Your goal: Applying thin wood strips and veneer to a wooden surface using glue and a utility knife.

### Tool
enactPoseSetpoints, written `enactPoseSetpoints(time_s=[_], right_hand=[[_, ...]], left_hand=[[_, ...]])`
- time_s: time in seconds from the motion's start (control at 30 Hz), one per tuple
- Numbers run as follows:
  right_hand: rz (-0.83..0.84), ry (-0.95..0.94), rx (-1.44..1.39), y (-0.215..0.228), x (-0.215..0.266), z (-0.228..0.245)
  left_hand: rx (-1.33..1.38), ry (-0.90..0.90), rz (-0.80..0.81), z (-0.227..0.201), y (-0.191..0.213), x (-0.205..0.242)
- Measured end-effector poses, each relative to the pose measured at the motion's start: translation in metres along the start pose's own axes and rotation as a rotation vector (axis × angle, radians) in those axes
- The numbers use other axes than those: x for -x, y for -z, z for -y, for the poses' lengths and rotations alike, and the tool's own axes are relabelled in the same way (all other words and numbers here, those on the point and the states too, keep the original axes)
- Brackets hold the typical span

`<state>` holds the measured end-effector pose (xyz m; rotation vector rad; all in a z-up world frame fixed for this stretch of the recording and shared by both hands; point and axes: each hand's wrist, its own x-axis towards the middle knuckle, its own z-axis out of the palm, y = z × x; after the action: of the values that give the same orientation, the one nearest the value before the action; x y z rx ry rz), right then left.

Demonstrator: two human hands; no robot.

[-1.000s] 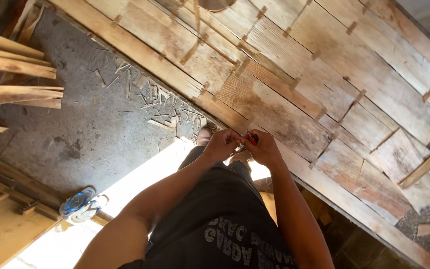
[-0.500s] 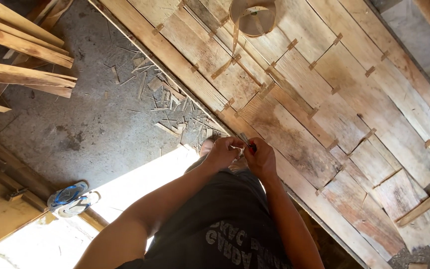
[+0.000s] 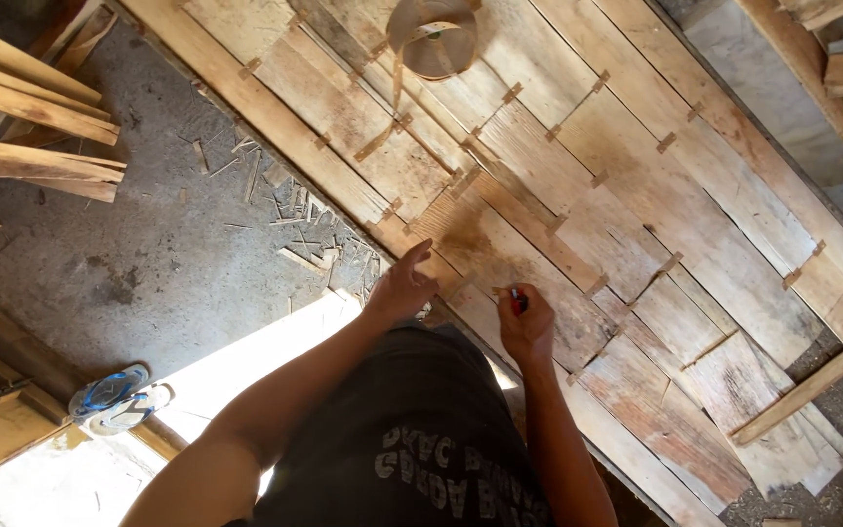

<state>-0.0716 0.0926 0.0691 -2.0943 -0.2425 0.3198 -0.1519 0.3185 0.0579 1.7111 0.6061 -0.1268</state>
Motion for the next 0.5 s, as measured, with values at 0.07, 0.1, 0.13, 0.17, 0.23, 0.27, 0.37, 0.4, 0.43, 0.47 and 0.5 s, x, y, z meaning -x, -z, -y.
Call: enactPoseSetpoints(time_s=[0.07,0.1,0.13,0.17,0.23,0.27,0.37,0.4,0.43,0.47,0.5], right_hand=[[-0.037,-0.033,0.014,0.024,0.001,-0.031],[-0.070,-0.062,0.031,0.035,0.003,-0.046],[-0.074,-0.064,0.026,0.046,0.004,-0.058],[-0.100,-0.105,0.052,0.056,0.006,-0.069],[-0.122,-0.146,0.072,0.073,0.011,-0.091],[-0.139,-0.167,0.061,0.080,0.013,-0.101],[-0.159,-0.219,0.005,0.095,0.021,-0.120],[-0.164,-0.245,-0.035,0.099,0.023,-0.125],[-0.165,-0.249,-0.038,0.101,0.024,-0.126],[-0.158,-0.281,-0.072,0.103,0.025,-0.128],[-0.151,-0.312,-0.106,0.105,0.026,-0.130]], left_hand=[[-0.170,-0.136,-0.047,0.020,-0.007,-0.018],[-0.334,-0.275,-0.097,0.030,-0.009,-0.026],[-0.339,-0.277,-0.094,0.025,-0.012,-0.035],[-0.514,-0.385,-0.114,0.019,-0.013,-0.043],[-0.696,-0.490,-0.133,0.018,-0.017,-0.064],[-0.814,-0.483,-0.125,0.021,-0.018,-0.080],[-1.005,-0.461,-0.129,0.019,-0.019,-0.110],[-1.072,-0.448,-0.145,0.015,-0.019,-0.119],[-1.076,-0.449,-0.140,0.009,-0.017,-0.123],[-1.118,-0.401,-0.123,0.002,-0.015,-0.127],[-1.161,-0.352,-0.106,-0.004,-0.013,-0.132]])
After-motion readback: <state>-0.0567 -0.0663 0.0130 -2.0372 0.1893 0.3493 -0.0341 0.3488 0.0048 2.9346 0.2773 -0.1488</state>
